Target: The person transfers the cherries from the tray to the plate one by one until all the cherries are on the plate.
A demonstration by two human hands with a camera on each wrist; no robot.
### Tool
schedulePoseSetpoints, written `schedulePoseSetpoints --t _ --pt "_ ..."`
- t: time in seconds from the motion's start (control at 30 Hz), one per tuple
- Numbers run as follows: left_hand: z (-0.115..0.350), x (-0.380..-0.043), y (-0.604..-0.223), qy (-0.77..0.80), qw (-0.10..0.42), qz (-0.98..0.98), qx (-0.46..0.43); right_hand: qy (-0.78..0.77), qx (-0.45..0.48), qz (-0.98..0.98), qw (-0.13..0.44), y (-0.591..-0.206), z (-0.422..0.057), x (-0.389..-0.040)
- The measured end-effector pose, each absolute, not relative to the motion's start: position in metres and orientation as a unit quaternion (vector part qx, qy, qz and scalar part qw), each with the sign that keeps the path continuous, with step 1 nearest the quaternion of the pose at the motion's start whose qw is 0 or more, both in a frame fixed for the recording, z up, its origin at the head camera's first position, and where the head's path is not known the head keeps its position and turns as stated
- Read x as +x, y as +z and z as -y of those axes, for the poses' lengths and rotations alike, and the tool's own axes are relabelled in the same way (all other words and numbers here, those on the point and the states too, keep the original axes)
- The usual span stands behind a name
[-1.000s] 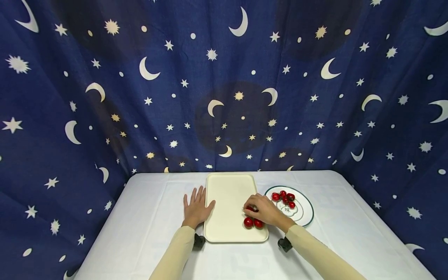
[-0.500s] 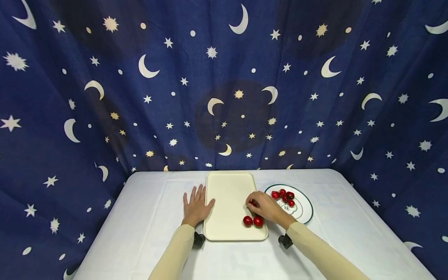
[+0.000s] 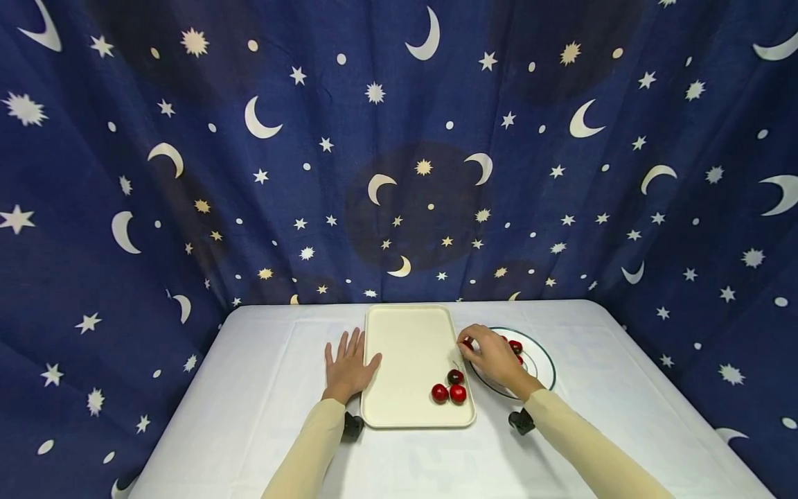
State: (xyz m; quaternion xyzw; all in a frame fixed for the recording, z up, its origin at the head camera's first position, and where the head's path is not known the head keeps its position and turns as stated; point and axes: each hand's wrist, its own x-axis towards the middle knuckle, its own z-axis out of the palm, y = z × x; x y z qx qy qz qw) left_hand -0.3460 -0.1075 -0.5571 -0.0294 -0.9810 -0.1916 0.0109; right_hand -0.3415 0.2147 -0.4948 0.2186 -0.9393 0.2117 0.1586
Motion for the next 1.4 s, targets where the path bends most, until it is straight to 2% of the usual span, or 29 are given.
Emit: schedulePoseSetpoints --t 0.33,0.67,1.07,1.4 --pt "0.108 -0.348 -0.561 -0.184 -0.001 0.983 -0.027 0.196 0.176 0.946 0.189 -0.504 -0.241 -0.339" --pt "0.110 -0.349 -0.563 -0.186 0.019 0.982 -0.033 0.152 0.177 0.946 0.225 -0.516 -0.249 -0.340" --pt "0.107 -0.350 -0.562 -0.180 0.007 0.983 -0.032 0.153 0.204 0.936 0.242 -0.518 -0.245 -0.339" --pt "0.107 -0.350 -0.562 -0.191 0.018 0.981 -0.035 0.173 0.236 0.922 0.252 -0.518 -0.236 -0.337"
